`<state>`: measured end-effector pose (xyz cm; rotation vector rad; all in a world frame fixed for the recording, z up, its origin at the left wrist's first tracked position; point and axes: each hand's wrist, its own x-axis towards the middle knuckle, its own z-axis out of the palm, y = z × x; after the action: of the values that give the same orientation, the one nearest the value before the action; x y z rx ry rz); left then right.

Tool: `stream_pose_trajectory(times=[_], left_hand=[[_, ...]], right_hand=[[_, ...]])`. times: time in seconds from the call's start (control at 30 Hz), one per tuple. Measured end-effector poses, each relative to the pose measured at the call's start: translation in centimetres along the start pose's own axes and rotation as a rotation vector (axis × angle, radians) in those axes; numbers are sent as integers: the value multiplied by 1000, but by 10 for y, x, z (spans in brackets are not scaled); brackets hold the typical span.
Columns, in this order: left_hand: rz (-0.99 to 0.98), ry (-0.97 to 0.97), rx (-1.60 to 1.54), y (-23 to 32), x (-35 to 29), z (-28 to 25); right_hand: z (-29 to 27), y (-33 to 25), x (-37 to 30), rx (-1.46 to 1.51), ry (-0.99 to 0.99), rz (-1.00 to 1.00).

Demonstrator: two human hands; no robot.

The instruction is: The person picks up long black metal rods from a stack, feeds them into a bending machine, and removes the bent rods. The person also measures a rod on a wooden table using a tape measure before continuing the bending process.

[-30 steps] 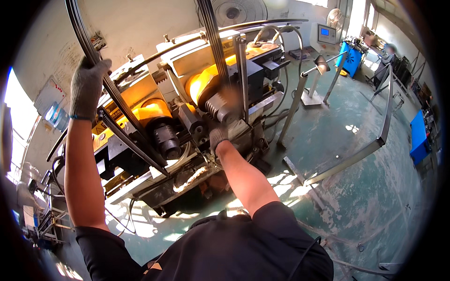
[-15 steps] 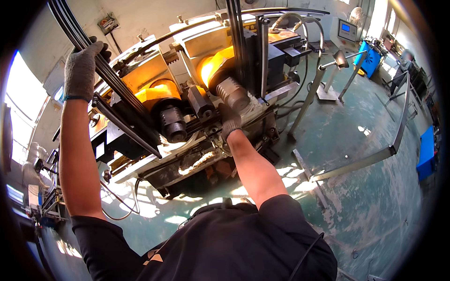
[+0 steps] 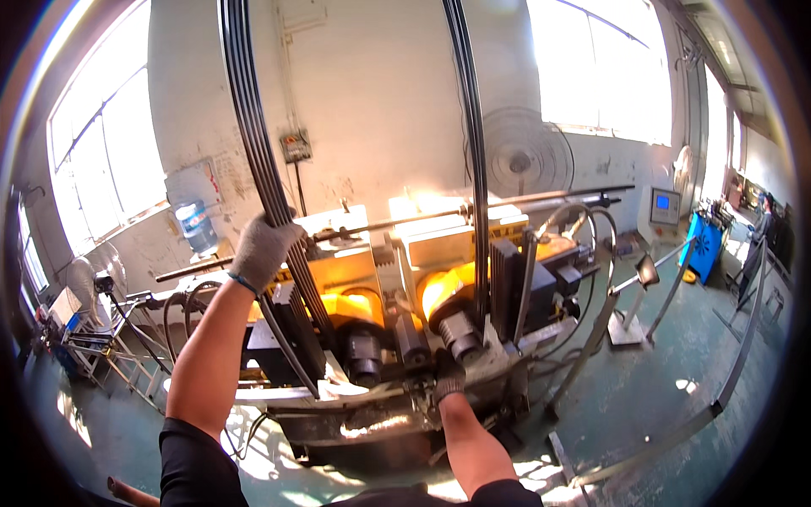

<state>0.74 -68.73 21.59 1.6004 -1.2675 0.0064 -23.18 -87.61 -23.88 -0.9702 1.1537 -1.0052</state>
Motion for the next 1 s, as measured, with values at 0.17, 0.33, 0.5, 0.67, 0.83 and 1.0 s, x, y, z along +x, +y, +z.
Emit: stream_pose_trajectory(times=[0.17,0.33,0.5,0.67,0.83,1.0], left_hand=[[18,-5,46,-4,-4,-3],[29,27,78,2,-4,3],[66,34,70,13,-5,9],[79,100,168,-3,-5,8],[75,158,234,3,-3,15],[56,219,55,33,-22,13]], right_hand=[[14,-21,-33,381,11,85],[17,40,40,375,21,112],[2,71,77,47,-8,-140],[6,7,6,87,-34,17],[7,11,3,380,-27,5],[2,-10,-22,-330,15,-172]])
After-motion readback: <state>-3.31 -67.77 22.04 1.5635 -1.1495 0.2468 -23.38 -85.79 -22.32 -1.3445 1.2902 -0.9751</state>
